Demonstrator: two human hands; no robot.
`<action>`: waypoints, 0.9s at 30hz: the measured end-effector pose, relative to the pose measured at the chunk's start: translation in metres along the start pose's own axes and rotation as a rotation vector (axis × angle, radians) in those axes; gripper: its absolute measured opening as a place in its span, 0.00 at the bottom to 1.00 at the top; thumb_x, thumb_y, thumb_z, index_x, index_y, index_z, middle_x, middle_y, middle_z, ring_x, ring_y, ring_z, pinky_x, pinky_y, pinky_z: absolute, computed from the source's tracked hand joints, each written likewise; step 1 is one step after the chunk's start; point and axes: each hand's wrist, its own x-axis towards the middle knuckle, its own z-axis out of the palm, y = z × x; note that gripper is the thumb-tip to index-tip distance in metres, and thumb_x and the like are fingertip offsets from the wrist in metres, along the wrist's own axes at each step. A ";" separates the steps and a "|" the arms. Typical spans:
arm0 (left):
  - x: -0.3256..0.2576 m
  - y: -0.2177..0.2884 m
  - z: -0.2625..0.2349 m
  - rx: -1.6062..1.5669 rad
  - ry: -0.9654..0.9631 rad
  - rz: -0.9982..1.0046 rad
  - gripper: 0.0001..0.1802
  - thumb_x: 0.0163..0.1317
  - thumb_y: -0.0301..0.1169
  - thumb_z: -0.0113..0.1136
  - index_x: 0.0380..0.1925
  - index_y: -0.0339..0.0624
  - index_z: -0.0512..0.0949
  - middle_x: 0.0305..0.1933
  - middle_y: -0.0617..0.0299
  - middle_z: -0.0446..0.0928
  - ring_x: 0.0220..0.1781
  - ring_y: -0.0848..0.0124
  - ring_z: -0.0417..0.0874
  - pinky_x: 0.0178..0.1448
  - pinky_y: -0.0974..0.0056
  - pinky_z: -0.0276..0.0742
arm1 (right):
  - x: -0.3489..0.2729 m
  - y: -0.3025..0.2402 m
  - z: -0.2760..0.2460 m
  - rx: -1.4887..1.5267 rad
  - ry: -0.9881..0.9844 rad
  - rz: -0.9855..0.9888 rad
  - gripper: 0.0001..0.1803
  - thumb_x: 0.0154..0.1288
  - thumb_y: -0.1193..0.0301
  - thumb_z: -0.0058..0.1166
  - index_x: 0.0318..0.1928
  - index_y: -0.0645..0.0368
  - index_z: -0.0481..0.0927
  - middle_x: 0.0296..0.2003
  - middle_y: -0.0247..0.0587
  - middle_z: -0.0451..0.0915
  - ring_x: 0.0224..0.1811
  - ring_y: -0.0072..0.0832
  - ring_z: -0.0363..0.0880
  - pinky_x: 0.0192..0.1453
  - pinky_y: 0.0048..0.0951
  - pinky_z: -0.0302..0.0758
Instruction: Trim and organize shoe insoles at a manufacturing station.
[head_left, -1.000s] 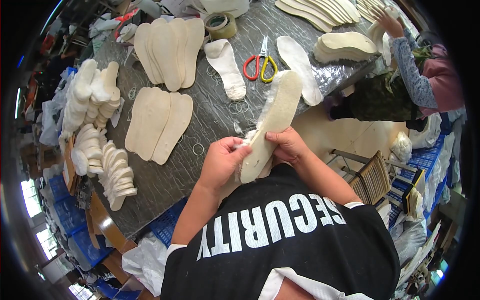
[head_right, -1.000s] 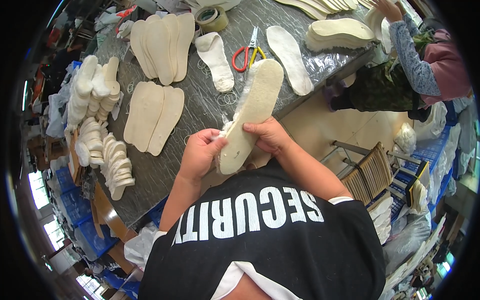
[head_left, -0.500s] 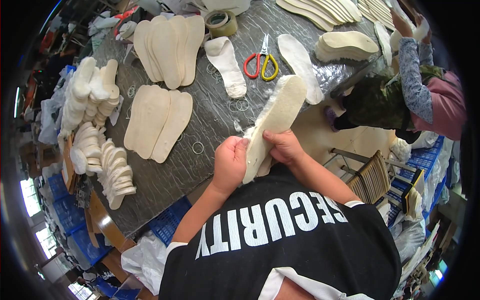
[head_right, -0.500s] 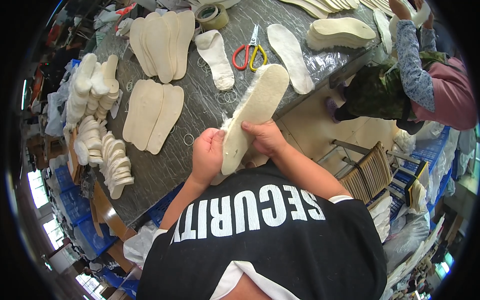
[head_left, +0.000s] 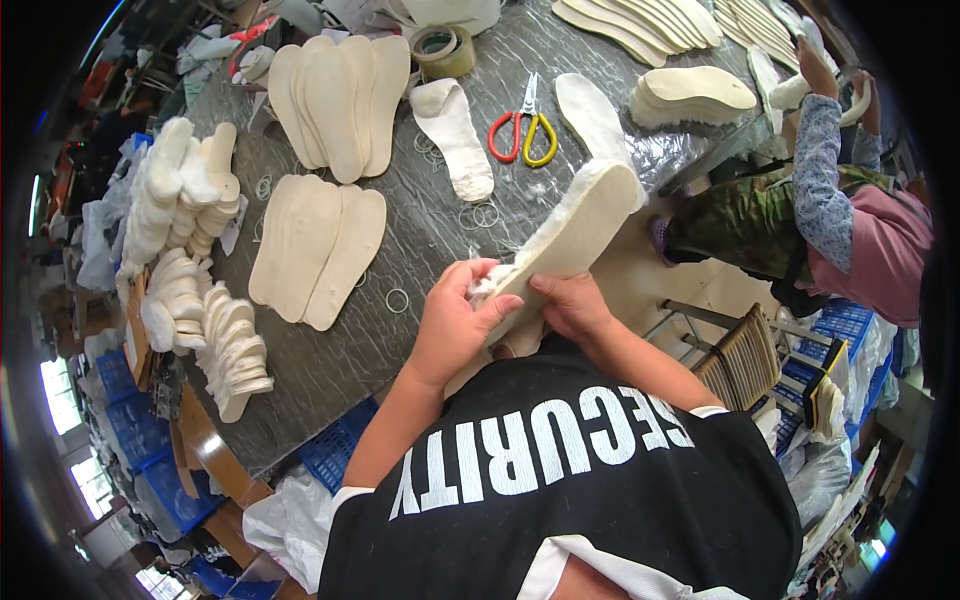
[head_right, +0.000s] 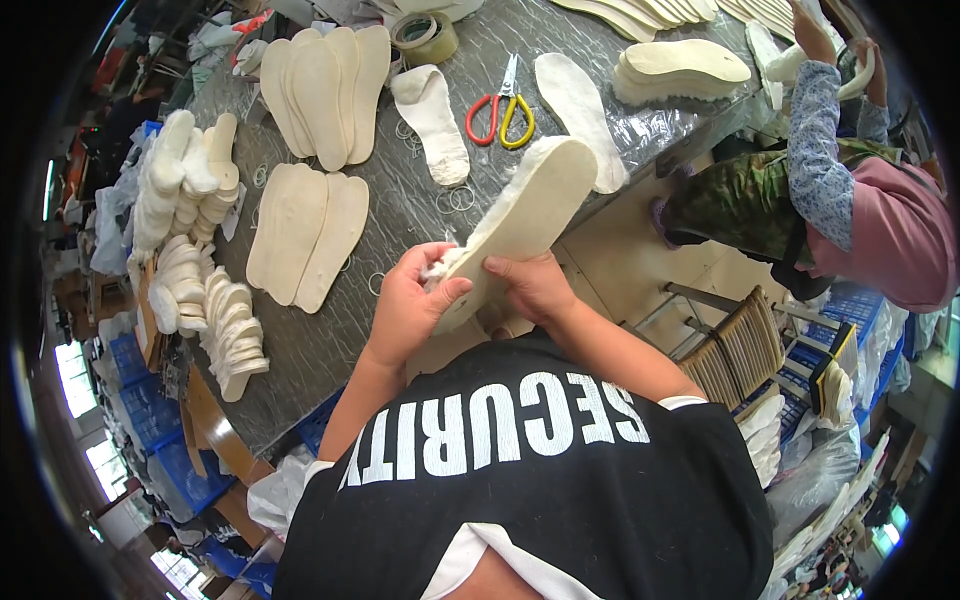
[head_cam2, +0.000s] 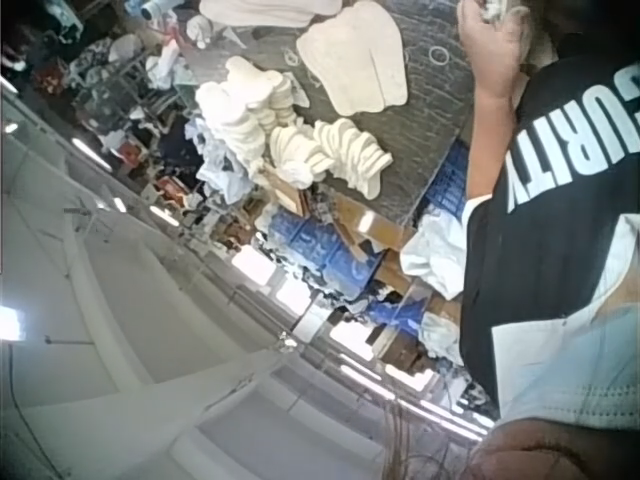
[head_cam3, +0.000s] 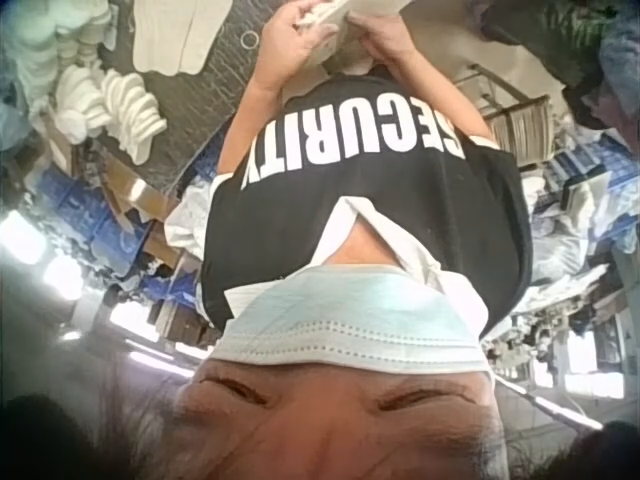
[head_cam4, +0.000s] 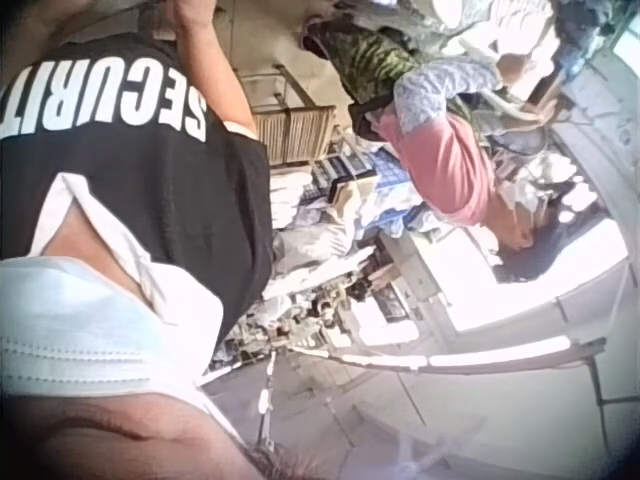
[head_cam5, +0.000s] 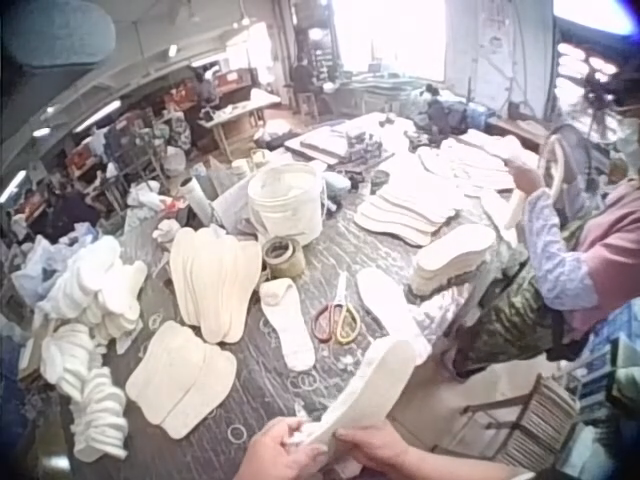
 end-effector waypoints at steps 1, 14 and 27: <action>0.002 0.004 0.000 -0.053 -0.030 0.032 0.11 0.54 0.29 0.66 0.32 0.34 0.76 0.33 0.67 0.76 0.32 0.78 0.74 0.37 0.70 0.71 | -0.002 -0.001 0.000 -0.001 0.000 -0.001 0.21 0.58 0.83 0.56 0.53 0.61 0.72 0.48 0.41 0.77 0.51 0.32 0.76 0.58 0.36 0.72; 0.002 0.013 -0.003 -0.226 -0.085 -0.274 0.09 0.57 0.29 0.65 0.33 0.36 0.78 0.31 0.64 0.77 0.32 0.80 0.74 0.36 0.73 0.70 | -0.007 -0.003 0.002 0.107 -0.116 0.334 0.28 0.56 0.78 0.61 0.58 0.64 0.68 0.53 0.46 0.74 0.57 0.39 0.73 0.63 0.43 0.69; 0.003 0.002 0.009 -0.265 0.032 -0.175 0.12 0.65 0.32 0.56 0.28 0.33 0.76 0.22 0.64 0.73 0.25 0.80 0.68 0.30 0.71 0.66 | -0.011 -0.006 0.004 0.221 -0.126 0.205 0.24 0.58 0.81 0.56 0.56 0.62 0.70 0.52 0.45 0.75 0.56 0.38 0.74 0.63 0.42 0.69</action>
